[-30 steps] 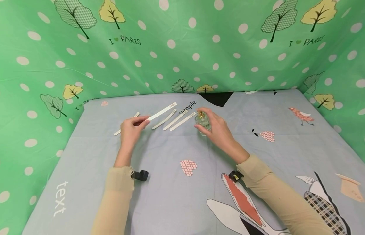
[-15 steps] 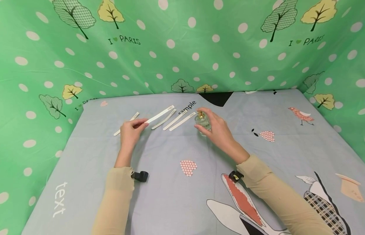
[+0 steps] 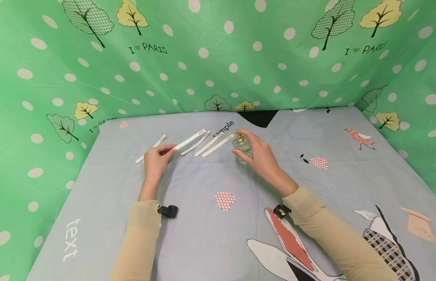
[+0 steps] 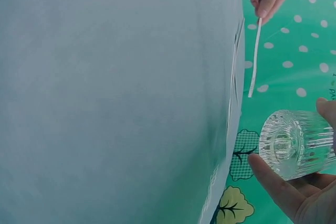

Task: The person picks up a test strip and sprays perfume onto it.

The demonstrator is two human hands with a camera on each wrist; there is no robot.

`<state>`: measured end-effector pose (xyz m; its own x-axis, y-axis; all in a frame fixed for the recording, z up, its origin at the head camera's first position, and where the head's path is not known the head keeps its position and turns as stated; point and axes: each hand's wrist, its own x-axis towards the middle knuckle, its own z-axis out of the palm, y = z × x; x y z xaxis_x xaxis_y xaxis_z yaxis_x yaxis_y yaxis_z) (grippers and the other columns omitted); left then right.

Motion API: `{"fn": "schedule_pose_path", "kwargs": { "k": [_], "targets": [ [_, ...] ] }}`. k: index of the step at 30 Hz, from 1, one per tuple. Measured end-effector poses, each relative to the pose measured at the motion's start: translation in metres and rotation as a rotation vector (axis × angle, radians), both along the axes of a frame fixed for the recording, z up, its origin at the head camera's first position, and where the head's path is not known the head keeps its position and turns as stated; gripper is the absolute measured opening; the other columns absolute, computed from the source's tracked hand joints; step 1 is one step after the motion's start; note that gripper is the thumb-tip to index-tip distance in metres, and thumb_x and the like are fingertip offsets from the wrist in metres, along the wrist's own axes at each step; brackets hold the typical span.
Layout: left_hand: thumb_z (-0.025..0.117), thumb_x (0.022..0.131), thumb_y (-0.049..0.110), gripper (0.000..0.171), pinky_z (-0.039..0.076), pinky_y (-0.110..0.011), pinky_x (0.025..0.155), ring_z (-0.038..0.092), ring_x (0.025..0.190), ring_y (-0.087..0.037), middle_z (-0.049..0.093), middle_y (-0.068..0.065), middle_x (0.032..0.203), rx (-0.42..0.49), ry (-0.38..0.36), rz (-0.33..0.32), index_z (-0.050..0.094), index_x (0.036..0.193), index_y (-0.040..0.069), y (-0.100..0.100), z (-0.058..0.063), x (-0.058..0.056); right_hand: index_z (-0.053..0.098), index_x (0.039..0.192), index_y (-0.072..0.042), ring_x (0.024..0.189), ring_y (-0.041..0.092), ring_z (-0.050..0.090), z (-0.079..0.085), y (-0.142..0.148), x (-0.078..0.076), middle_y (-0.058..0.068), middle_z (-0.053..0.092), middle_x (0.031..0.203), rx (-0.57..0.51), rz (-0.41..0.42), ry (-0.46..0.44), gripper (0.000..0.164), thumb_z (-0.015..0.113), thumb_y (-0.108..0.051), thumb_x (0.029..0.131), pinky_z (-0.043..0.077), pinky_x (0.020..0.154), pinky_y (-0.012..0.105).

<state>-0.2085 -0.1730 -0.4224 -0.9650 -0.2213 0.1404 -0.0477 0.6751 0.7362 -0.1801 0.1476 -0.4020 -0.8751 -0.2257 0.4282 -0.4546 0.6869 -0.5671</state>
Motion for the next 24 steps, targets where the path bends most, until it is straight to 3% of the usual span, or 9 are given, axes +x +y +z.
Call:
{"fn": "schedule_pose_path", "kwargs": {
  "k": [4,12,24],
  "targets": [
    [0.075,0.09,0.023,0.023,0.046,-0.021,0.068,0.071,0.088,-0.025,0.078,-0.013,0.102,-0.009,-0.003,0.012,0.078,0.109,0.01,0.0004,0.0001,0.0002,0.046,0.139,-0.021,0.114,0.031,0.066,0.0012,-0.0002,0.0008,0.011,0.065,0.13,-0.003,0.0,-0.002,0.056,0.073,-0.031,0.091,0.056,0.093,0.05],
    [0.075,0.09,0.021,0.023,0.049,-0.031,0.077,0.071,0.094,-0.029,0.077,-0.015,0.102,-0.026,-0.05,0.024,0.078,0.11,0.01,-0.0008,0.0024,0.0033,0.045,0.139,-0.022,0.114,0.031,0.066,0.0006,-0.0004,0.0006,0.012,0.065,0.129,-0.005,-0.005,-0.017,0.056,0.073,-0.032,0.092,0.056,0.092,0.05],
    [0.074,0.09,0.018,0.026,0.048,-0.017,0.069,0.073,0.096,-0.027,0.076,-0.014,0.107,-0.018,-0.098,0.019,0.076,0.115,0.008,-0.0057,0.0027,0.0064,0.045,0.139,-0.02,0.111,0.031,0.067,-0.0005,-0.0003,0.0002,0.013,0.066,0.128,-0.007,0.002,-0.001,0.056,0.073,-0.03,0.091,0.058,0.088,0.05]
  ]
}}
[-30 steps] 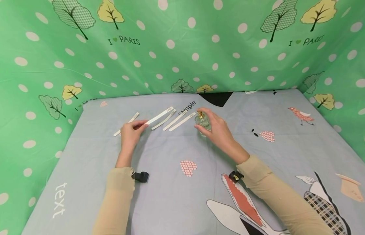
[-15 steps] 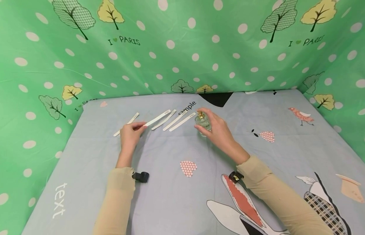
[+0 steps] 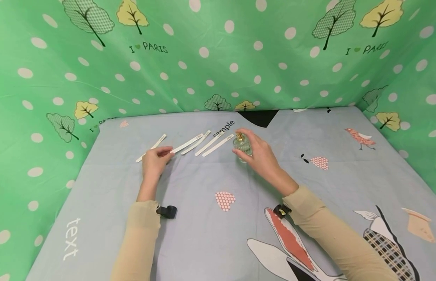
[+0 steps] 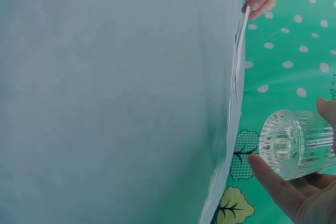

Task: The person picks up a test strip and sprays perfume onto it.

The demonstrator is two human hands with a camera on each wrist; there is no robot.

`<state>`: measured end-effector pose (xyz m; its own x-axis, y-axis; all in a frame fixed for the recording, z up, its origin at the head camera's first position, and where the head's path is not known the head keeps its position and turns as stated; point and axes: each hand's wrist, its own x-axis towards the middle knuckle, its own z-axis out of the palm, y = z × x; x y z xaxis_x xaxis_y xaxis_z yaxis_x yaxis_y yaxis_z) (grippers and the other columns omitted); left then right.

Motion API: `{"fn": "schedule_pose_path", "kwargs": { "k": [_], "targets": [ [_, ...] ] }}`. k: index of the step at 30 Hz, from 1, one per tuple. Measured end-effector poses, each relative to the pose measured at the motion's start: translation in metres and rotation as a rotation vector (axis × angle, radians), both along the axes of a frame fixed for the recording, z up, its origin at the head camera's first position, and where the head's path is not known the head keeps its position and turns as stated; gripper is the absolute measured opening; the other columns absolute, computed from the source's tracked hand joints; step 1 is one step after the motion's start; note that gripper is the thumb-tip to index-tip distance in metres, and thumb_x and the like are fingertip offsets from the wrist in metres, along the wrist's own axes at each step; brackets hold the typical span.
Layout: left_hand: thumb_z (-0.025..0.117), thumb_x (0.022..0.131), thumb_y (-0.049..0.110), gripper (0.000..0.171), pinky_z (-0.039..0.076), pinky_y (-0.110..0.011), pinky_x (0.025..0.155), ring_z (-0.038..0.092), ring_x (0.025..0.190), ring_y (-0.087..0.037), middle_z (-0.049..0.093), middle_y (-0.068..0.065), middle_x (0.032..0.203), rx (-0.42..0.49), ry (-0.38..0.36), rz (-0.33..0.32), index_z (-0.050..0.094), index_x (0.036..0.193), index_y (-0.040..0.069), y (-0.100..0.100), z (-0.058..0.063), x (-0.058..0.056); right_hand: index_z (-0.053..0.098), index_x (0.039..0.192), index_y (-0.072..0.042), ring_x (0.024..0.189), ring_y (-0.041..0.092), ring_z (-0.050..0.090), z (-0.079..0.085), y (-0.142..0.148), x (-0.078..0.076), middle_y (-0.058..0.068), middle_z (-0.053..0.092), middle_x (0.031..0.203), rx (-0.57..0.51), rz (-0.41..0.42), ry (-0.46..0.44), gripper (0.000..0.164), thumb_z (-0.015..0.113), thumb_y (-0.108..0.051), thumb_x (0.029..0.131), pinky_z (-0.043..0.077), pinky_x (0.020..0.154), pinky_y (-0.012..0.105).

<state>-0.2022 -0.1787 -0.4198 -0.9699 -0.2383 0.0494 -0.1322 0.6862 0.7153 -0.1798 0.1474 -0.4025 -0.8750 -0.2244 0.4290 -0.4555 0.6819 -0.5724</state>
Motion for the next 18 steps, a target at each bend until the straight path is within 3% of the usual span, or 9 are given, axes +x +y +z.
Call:
{"fn": "schedule_pose_path", "kwargs": {
  "k": [5,13,18],
  "targets": [
    [0.074,0.09,0.018,0.024,0.046,-0.015,0.067,0.072,0.09,-0.024,0.077,-0.014,0.104,-0.012,-0.005,0.002,0.077,0.112,0.008,-0.003,0.0,0.0,0.045,0.139,-0.021,0.109,0.031,0.068,0.0,0.0,0.0,0.014,0.066,0.127,-0.001,0.002,0.004,0.056,0.074,-0.029,0.091,0.058,0.086,0.049],
    [0.073,0.091,0.02,0.022,0.045,-0.014,0.063,0.061,0.068,0.0,0.077,-0.013,0.102,-0.019,-0.039,0.004,0.077,0.109,0.009,-0.009,0.002,0.0,0.045,0.139,-0.021,0.11,0.031,0.067,0.0,-0.001,0.0,0.013,0.066,0.128,0.0,0.005,0.005,0.056,0.073,-0.03,0.091,0.058,0.088,0.05],
    [0.072,0.091,0.021,0.023,0.048,-0.016,0.067,0.067,0.078,-0.009,0.077,-0.012,0.104,-0.01,-0.055,0.028,0.077,0.11,0.01,-0.013,0.003,0.002,0.045,0.139,-0.021,0.113,0.031,0.067,0.0,-0.001,0.0,0.012,0.065,0.13,-0.001,0.008,0.006,0.056,0.073,-0.03,0.091,0.057,0.09,0.05]
  ]
}}
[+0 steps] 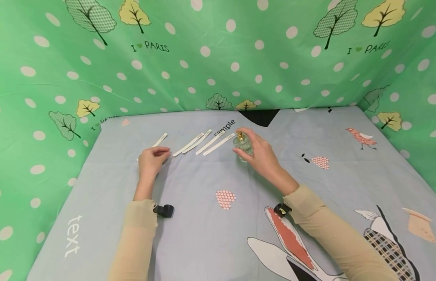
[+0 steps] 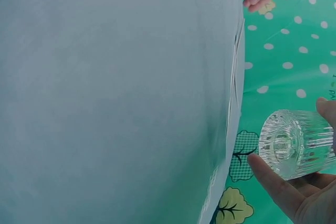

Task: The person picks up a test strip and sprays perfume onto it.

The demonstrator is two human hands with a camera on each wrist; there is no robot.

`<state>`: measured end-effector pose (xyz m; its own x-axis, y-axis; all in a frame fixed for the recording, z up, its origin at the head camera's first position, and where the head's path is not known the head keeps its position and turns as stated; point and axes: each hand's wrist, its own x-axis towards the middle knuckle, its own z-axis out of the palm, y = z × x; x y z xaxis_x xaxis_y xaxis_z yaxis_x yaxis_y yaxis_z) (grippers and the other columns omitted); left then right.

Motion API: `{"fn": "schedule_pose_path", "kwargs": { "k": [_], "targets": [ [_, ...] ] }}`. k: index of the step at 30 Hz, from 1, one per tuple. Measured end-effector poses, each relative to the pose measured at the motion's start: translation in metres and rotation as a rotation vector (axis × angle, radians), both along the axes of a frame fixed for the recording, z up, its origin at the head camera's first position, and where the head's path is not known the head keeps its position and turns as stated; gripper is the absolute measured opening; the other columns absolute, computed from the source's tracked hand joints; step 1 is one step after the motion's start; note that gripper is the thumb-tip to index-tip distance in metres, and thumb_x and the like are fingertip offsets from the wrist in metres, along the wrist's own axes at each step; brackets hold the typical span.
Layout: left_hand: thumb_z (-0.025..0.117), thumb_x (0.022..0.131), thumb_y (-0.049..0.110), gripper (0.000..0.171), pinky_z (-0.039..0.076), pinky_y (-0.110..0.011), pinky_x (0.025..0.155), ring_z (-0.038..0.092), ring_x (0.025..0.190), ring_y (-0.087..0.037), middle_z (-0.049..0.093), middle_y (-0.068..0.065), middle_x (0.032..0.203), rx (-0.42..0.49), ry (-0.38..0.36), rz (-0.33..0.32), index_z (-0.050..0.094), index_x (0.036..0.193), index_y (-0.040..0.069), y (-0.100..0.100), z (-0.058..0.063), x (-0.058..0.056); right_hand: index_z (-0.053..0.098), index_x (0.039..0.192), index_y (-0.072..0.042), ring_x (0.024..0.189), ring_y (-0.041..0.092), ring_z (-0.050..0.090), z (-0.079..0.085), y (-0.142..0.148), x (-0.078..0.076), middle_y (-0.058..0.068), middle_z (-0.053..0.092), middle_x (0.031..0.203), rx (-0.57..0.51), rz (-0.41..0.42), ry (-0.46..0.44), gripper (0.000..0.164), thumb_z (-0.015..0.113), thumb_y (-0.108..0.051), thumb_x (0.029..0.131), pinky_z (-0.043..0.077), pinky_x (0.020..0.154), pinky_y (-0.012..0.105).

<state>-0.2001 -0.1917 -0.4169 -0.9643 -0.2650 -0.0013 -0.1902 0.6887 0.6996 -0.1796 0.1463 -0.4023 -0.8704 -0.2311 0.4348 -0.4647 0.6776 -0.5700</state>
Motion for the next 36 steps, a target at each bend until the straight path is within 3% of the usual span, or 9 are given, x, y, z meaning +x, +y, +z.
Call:
{"fn": "schedule_pose_path", "kwargs": {
  "k": [6,17,22,26,36],
  "targets": [
    [0.072,0.092,0.022,0.024,0.05,-0.025,0.078,0.071,0.097,-0.025,0.077,-0.013,0.106,0.002,0.013,0.011,0.076,0.111,0.01,-0.005,-0.001,0.001,0.045,0.14,-0.021,0.114,0.031,0.066,0.001,0.0,0.0,0.011,0.064,0.133,0.006,-0.002,0.001,0.056,0.073,-0.03,0.092,0.056,0.093,0.05],
    [0.072,0.092,0.02,0.024,0.045,-0.012,0.07,0.072,0.098,-0.023,0.076,-0.014,0.109,0.034,0.04,0.022,0.075,0.113,0.009,-0.012,0.0,0.003,0.045,0.14,-0.021,0.114,0.032,0.066,0.0,0.001,-0.001,0.011,0.064,0.133,0.005,-0.009,-0.013,0.056,0.073,-0.031,0.092,0.057,0.092,0.051],
    [0.072,0.092,0.017,0.024,0.055,-0.029,0.085,0.072,0.104,-0.029,0.075,-0.015,0.112,0.053,0.084,0.028,0.075,0.114,0.007,-0.014,0.002,0.003,0.045,0.14,-0.022,0.113,0.032,0.066,0.0,0.001,0.0,0.012,0.064,0.132,0.003,-0.012,-0.018,0.056,0.073,-0.031,0.091,0.057,0.091,0.051],
    [0.072,0.092,0.015,0.026,0.054,-0.041,0.096,0.07,0.109,-0.031,0.074,-0.016,0.116,0.079,0.109,0.049,0.074,0.116,0.006,-0.015,0.004,0.003,0.046,0.14,-0.023,0.113,0.032,0.066,0.0,0.001,-0.001,0.012,0.064,0.132,0.003,-0.017,-0.02,0.056,0.073,-0.031,0.091,0.057,0.091,0.051],
    [0.072,0.092,0.018,0.031,0.054,-0.04,0.097,0.064,0.122,-0.034,0.066,-0.017,0.133,0.091,0.089,0.118,0.071,0.121,0.007,-0.023,0.007,0.005,0.046,0.14,-0.021,0.116,0.032,0.065,0.001,0.001,0.0,0.011,0.063,0.135,0.003,-0.016,-0.022,0.057,0.073,-0.031,0.091,0.056,0.094,0.05]
  ]
}}
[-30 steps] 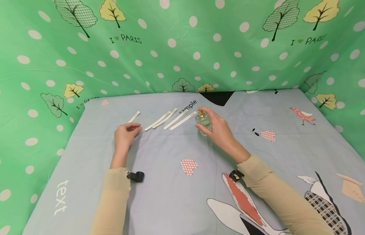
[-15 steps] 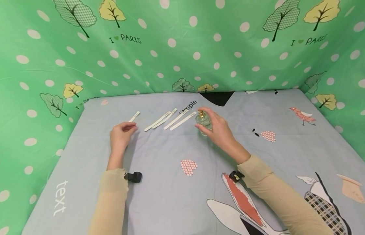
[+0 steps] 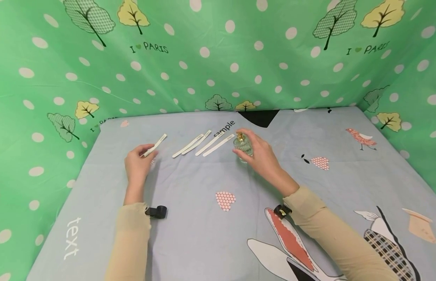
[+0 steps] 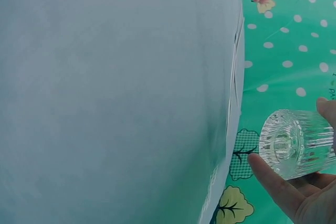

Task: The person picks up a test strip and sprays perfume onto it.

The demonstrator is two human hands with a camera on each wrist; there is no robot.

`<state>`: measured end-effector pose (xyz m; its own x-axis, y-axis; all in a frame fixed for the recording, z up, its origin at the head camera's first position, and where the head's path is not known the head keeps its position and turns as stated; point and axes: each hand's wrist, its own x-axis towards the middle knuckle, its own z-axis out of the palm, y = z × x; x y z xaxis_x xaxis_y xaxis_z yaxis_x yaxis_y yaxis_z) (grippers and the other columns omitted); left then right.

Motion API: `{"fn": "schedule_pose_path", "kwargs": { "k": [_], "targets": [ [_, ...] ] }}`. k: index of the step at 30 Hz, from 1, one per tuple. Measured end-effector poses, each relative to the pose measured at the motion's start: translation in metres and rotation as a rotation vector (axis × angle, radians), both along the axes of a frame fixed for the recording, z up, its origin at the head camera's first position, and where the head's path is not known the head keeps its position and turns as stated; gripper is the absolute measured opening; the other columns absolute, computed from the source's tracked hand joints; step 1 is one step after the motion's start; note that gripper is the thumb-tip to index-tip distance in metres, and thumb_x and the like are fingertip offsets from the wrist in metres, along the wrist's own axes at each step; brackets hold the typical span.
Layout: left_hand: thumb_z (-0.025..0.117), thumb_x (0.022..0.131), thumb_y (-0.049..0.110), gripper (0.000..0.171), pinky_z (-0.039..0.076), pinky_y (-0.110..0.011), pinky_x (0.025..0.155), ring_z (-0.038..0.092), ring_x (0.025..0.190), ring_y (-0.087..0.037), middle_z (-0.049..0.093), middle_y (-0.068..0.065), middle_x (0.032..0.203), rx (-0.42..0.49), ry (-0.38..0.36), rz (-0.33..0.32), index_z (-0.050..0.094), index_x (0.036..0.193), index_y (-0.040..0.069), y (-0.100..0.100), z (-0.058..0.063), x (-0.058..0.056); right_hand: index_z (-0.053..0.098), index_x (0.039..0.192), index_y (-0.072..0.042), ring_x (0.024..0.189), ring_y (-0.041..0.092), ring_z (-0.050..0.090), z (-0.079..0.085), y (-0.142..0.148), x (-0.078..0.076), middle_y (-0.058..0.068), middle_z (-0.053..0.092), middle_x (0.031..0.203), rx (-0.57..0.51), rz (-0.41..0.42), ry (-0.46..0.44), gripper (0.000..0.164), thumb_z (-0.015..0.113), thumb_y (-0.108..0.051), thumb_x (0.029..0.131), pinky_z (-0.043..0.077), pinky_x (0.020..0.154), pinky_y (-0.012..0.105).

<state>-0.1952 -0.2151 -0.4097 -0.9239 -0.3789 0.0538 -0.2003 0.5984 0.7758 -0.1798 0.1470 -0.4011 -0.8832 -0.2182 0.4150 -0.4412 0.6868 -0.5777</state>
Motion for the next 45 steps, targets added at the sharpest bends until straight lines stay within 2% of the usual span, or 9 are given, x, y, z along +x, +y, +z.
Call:
{"fn": "schedule_pose_path", "kwargs": {
  "k": [2,8,15,24,30,35,38,41,45],
  "targets": [
    [0.072,0.092,0.017,0.031,0.05,-0.046,0.104,0.06,0.126,-0.035,0.064,-0.017,0.135,0.001,-0.002,0.008,0.071,0.121,0.007,-0.002,0.0,0.001,0.046,0.14,-0.021,0.116,0.032,0.066,0.0,0.0,0.0,0.012,0.063,0.135,0.0,0.001,0.0,0.057,0.073,-0.031,0.091,0.056,0.093,0.051],
    [0.071,0.092,0.018,0.033,0.044,-0.047,0.112,0.053,0.135,-0.035,0.06,-0.016,0.14,0.006,-0.013,0.024,0.069,0.124,0.008,-0.008,-0.001,0.002,0.045,0.14,-0.022,0.113,0.034,0.067,0.0,0.0,0.0,0.013,0.064,0.133,0.005,0.0,-0.002,0.056,0.073,-0.032,0.092,0.057,0.091,0.051],
    [0.072,0.091,0.015,0.037,0.043,-0.049,0.113,0.052,0.136,-0.036,0.058,-0.017,0.142,0.02,-0.026,0.047,0.068,0.126,0.007,-0.014,-0.004,0.003,0.045,0.14,-0.022,0.112,0.034,0.067,0.0,0.0,0.0,0.014,0.064,0.132,0.006,0.002,0.002,0.056,0.073,-0.032,0.092,0.058,0.089,0.051],
    [0.072,0.089,0.011,0.047,0.044,-0.053,0.108,0.051,0.132,-0.043,0.046,-0.022,0.151,-0.001,-0.056,0.05,0.06,0.135,0.002,-0.022,-0.006,0.005,0.045,0.14,-0.021,0.114,0.034,0.066,0.0,-0.001,0.001,0.013,0.064,0.134,0.003,0.008,0.007,0.056,0.073,-0.031,0.092,0.057,0.091,0.051],
    [0.07,0.091,0.011,0.052,0.046,-0.049,0.106,0.052,0.129,-0.04,0.052,-0.025,0.143,-0.001,-0.124,0.084,0.054,0.139,0.001,-0.026,-0.011,0.003,0.045,0.14,-0.022,0.114,0.034,0.066,0.0,0.0,0.0,0.013,0.064,0.133,0.002,0.008,0.005,0.056,0.072,-0.031,0.092,0.057,0.091,0.051],
    [0.07,0.092,0.013,0.051,0.048,-0.045,0.101,0.055,0.121,-0.035,0.057,-0.023,0.135,-0.026,-0.179,0.095,0.054,0.139,-0.001,-0.034,-0.013,-0.001,0.045,0.139,-0.021,0.111,0.033,0.067,0.001,-0.001,0.0,0.014,0.065,0.13,-0.004,0.012,0.016,0.056,0.073,-0.03,0.092,0.058,0.089,0.051],
    [0.07,0.092,0.015,0.047,0.05,-0.038,0.087,0.057,0.109,-0.032,0.06,-0.021,0.128,-0.048,-0.221,0.084,0.057,0.135,0.0,-0.039,-0.013,-0.002,0.045,0.139,-0.02,0.11,0.033,0.067,0.0,-0.001,0.001,0.014,0.065,0.129,-0.009,0.009,0.016,0.056,0.073,-0.03,0.091,0.058,0.088,0.05],
    [0.071,0.092,0.018,0.041,0.046,-0.029,0.074,0.057,0.095,-0.024,0.063,-0.015,0.115,-0.057,-0.251,0.076,0.062,0.129,0.003,-0.044,-0.012,-0.002,0.045,0.139,-0.021,0.109,0.033,0.068,-0.001,-0.001,0.001,0.014,0.065,0.128,-0.013,0.001,0.004,0.057,0.073,-0.031,0.091,0.059,0.086,0.05],
    [0.072,0.092,0.022,0.035,0.042,-0.023,0.068,0.055,0.083,-0.017,0.066,-0.009,0.101,-0.045,-0.262,0.055,0.067,0.122,0.005,-0.048,-0.01,-0.001,0.045,0.14,-0.022,0.102,0.032,0.069,0.0,-0.002,0.001,0.016,0.066,0.125,-0.016,-0.008,-0.009,0.058,0.074,-0.031,0.091,0.059,0.079,0.048]
  ]
}}
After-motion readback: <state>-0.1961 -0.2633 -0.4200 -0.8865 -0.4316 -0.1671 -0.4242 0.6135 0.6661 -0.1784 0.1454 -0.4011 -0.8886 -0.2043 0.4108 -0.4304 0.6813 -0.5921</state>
